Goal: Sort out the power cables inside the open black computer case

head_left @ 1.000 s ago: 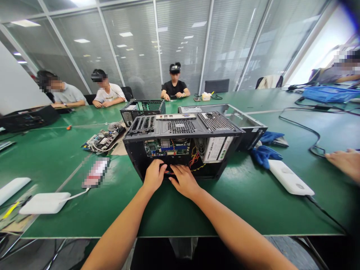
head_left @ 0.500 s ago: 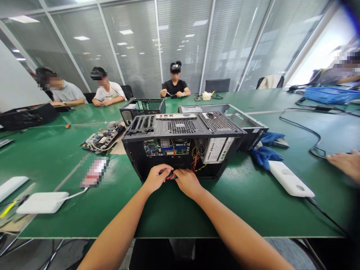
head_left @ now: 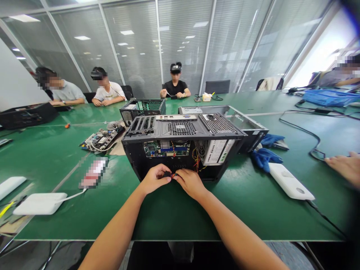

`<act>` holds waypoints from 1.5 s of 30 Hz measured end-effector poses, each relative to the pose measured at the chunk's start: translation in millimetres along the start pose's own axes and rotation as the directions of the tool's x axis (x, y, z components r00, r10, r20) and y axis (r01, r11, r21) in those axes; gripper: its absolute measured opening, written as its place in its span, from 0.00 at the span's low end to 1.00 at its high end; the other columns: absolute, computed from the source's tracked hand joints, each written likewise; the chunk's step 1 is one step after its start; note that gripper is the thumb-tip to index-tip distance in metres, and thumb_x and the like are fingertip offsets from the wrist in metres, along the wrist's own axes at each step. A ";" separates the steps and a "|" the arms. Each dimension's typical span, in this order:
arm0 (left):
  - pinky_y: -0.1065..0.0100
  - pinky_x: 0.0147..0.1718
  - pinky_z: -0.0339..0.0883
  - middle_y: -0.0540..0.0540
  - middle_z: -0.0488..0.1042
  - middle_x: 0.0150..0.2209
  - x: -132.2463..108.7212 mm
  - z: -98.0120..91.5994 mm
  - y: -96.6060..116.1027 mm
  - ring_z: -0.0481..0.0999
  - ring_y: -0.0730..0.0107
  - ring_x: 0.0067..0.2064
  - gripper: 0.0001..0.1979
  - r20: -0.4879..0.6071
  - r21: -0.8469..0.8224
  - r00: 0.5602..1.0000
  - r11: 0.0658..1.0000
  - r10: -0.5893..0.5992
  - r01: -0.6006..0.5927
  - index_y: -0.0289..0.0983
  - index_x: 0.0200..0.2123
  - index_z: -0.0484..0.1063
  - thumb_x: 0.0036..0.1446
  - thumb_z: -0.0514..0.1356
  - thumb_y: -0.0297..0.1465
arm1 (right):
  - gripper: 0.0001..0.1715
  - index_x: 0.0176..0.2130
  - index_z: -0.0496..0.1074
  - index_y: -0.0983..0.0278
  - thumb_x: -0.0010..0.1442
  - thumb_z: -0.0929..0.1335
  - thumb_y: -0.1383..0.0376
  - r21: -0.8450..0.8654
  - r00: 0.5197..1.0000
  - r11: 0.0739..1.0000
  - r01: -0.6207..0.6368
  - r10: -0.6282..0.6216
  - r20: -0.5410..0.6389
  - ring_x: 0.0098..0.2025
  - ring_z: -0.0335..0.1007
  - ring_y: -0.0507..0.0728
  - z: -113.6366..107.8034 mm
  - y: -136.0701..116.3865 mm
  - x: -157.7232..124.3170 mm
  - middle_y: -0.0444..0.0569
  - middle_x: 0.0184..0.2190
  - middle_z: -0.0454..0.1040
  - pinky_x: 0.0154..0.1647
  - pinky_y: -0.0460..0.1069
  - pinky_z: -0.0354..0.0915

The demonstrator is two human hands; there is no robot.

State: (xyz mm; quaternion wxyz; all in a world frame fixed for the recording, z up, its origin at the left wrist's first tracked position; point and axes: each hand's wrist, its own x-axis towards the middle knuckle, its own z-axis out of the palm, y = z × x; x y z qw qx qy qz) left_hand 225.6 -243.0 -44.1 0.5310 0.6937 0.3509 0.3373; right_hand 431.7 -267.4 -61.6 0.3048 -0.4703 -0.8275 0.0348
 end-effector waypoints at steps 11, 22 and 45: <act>0.68 0.32 0.64 0.47 0.68 0.34 -6.5 1.5 17.9 0.68 0.71 0.31 0.12 0.139 0.621 0.965 0.740 0.223 -0.260 0.37 0.40 0.73 0.52 0.63 0.34 | 0.17 0.38 0.73 0.62 0.66 0.62 0.54 0.039 1.000 0.999 -0.009 0.008 0.026 0.33 0.71 0.54 -2.1 3.1 -2.9 0.47 0.30 0.74 0.36 0.47 0.62; 0.64 0.37 0.67 0.43 0.71 0.36 -12.9 10.8 25.7 0.71 0.63 0.36 0.20 0.197 0.687 0.937 0.641 0.289 -0.342 0.36 0.48 0.70 0.55 0.62 0.40 | 0.13 0.43 0.72 0.59 0.68 0.61 0.58 0.275 0.996 0.958 -0.084 0.082 0.019 0.37 0.75 0.54 -12.6 6.0 -3.0 0.47 0.36 0.78 0.39 0.47 0.65; 0.67 0.36 0.67 0.43 0.76 0.34 -6.3 17.4 8.3 0.74 0.68 0.34 0.13 -0.135 0.502 0.928 0.831 0.347 -0.238 0.35 0.39 0.75 0.59 0.60 0.38 | 0.17 0.45 0.72 0.65 0.69 0.57 0.65 0.033 0.990 0.993 -0.117 0.119 -0.072 0.37 0.71 0.58 1.1 -3.1 -5.0 0.54 0.35 0.75 0.42 0.53 0.66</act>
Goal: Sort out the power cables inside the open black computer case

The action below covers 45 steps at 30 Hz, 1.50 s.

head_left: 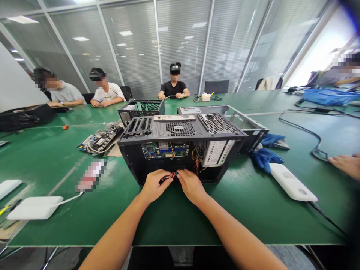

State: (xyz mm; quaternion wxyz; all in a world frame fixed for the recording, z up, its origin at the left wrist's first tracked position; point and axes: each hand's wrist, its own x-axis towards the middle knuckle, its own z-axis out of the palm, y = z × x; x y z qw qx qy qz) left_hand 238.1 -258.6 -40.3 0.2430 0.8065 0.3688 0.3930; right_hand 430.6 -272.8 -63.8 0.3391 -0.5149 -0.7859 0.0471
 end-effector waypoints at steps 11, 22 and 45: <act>0.75 0.22 0.55 0.52 0.67 0.26 -1.0 -9.8 2.9 0.65 0.79 0.23 0.18 0.548 -0.646 0.807 0.501 -0.220 0.576 0.33 0.38 0.67 0.50 0.67 0.37 | 0.16 0.43 0.71 0.64 0.69 0.57 0.64 0.074 0.955 0.952 0.297 -0.298 -0.005 0.34 0.62 0.56 -4.8 1.9 -0.9 0.50 0.31 0.69 0.38 0.51 0.62; 0.78 0.18 0.61 0.52 0.70 0.26 1.1 -13.8 -2.2 0.71 0.78 0.21 0.19 0.650 -0.361 0.718 0.730 -0.249 0.580 0.33 0.34 0.67 0.52 0.65 0.43 | 0.14 0.44 0.72 0.63 0.68 0.59 0.63 0.009 0.947 0.955 0.296 -0.295 0.129 0.34 0.65 0.55 -16.3 2.4 0.4 0.49 0.31 0.71 0.38 0.50 0.60; 0.69 0.34 0.63 0.46 0.72 0.32 -0.9 -13.3 -2.6 0.72 0.67 0.33 0.13 0.375 0.392 0.925 0.893 0.065 -0.222 0.39 0.42 0.72 0.64 0.53 0.39 | 0.17 0.38 0.72 0.63 0.69 0.57 0.64 0.292 0.946 0.953 0.084 -0.168 0.276 0.35 0.69 0.53 -24.1 0.2 4.1 0.47 0.33 0.75 0.40 0.48 0.61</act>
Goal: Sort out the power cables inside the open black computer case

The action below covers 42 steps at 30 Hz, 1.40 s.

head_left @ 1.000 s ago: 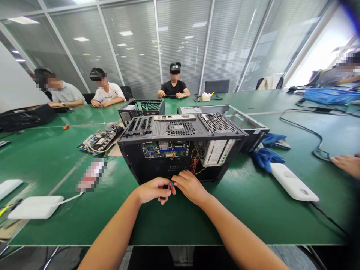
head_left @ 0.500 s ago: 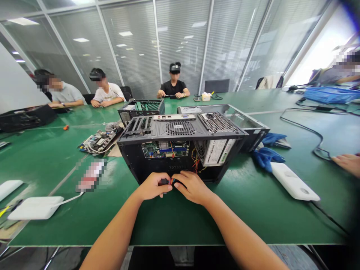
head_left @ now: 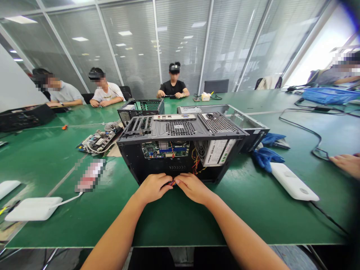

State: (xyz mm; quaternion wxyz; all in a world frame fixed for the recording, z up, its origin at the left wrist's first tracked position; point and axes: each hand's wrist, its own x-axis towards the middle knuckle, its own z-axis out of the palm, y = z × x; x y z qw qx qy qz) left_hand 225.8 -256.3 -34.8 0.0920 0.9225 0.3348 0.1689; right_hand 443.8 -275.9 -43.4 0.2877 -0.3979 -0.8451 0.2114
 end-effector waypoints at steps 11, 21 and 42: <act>0.68 0.38 0.65 0.45 0.76 0.35 0.7 -7.2 4.4 0.74 0.67 0.36 0.12 -0.003 -0.244 1.000 0.970 0.009 -0.009 0.40 0.43 0.74 0.65 0.52 0.35 | 0.09 0.39 0.75 0.62 0.65 0.64 0.64 0.039 0.998 0.999 -0.002 -0.001 0.057 0.37 0.71 0.53 -8.1 -0.6 -1.4 0.47 0.35 0.76 0.40 0.47 0.62; 0.62 0.38 0.66 0.41 0.76 0.31 -3.5 6.4 1.5 0.74 0.63 0.33 0.14 -0.182 0.005 0.982 0.999 0.045 -0.045 0.38 0.44 0.76 0.63 0.53 0.35 | 0.17 0.34 0.78 0.63 0.65 0.63 0.58 -0.021 0.958 1.000 0.012 -0.006 0.286 0.29 0.70 0.53 -24.6 4.1 7.7 0.48 0.29 0.78 0.30 0.47 0.58; 0.75 0.15 0.52 0.55 0.62 0.16 11.7 11.6 9.0 0.60 0.77 0.15 0.11 -0.067 -0.801 0.642 0.425 -0.763 0.422 0.36 0.32 0.69 0.58 0.53 0.36 | 0.21 0.34 0.74 0.64 0.68 0.60 0.55 -0.412 0.979 0.904 0.115 -0.173 -0.106 0.30 0.67 0.54 5.4 -0.5 17.3 0.49 0.27 0.73 0.33 0.49 0.57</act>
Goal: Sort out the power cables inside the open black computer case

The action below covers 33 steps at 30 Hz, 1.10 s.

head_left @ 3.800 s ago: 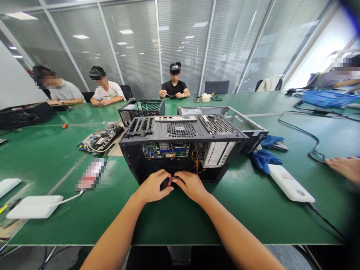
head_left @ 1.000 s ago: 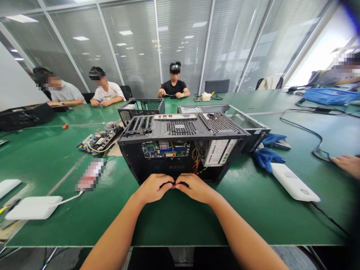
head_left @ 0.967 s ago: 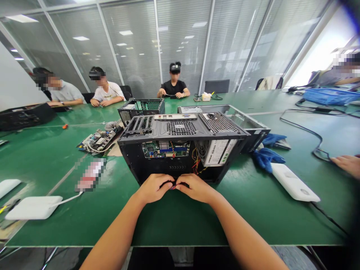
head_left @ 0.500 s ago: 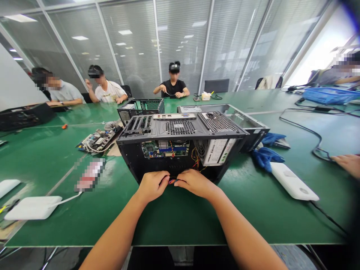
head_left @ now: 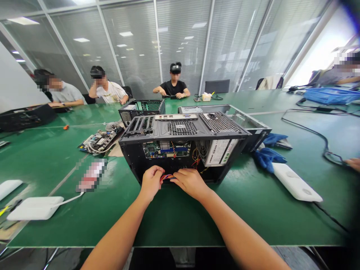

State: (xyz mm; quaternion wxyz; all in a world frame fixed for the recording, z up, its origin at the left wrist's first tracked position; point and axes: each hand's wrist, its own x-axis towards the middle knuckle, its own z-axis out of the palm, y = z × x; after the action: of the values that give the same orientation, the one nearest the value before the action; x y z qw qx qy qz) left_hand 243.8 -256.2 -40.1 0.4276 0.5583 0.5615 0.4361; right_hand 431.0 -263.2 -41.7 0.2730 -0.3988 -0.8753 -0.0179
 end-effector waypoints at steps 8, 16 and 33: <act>0.69 0.32 0.65 0.46 0.75 0.29 -8.5 -11.0 -6.5 0.73 0.71 0.27 0.08 0.268 0.427 0.759 0.633 0.594 -0.646 0.37 0.39 0.71 0.62 0.53 0.31 | 0.23 0.28 0.73 0.65 0.67 0.60 0.57 0.518 0.890 0.783 -0.346 0.099 0.445 0.22 0.69 0.49 -30.0 6.8 8.4 0.43 0.22 0.74 0.27 0.44 0.59; 0.68 0.35 0.66 0.45 0.76 0.29 -6.2 -11.6 -13.7 0.75 0.68 0.29 0.09 0.355 0.439 0.709 0.561 0.609 -0.701 0.37 0.40 0.73 0.62 0.53 0.31 | 0.15 0.31 0.77 0.65 0.63 0.65 0.60 0.586 0.868 0.786 -0.195 -0.141 0.477 0.28 0.71 0.50 -31.1 13.9 17.7 0.44 0.25 0.76 0.32 0.44 0.61; 0.78 0.12 0.52 0.57 0.66 0.17 1.6 5.0 -2.7 0.62 0.80 0.13 0.14 0.090 -0.156 0.995 0.987 0.042 -0.028 0.37 0.33 0.64 0.58 0.54 0.43 | 0.11 0.38 0.72 0.62 0.66 0.64 0.58 0.213 0.987 0.965 -0.152 0.136 0.088 0.36 0.71 0.53 -4.7 12.8 10.2 0.47 0.35 0.75 0.35 0.46 0.60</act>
State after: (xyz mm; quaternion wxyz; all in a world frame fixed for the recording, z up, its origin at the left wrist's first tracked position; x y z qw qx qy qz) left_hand 248.0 -254.5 -43.9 0.4876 0.5528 0.4956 0.4594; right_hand 436.8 -248.6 -35.0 0.2841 -0.4291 -0.8499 0.1131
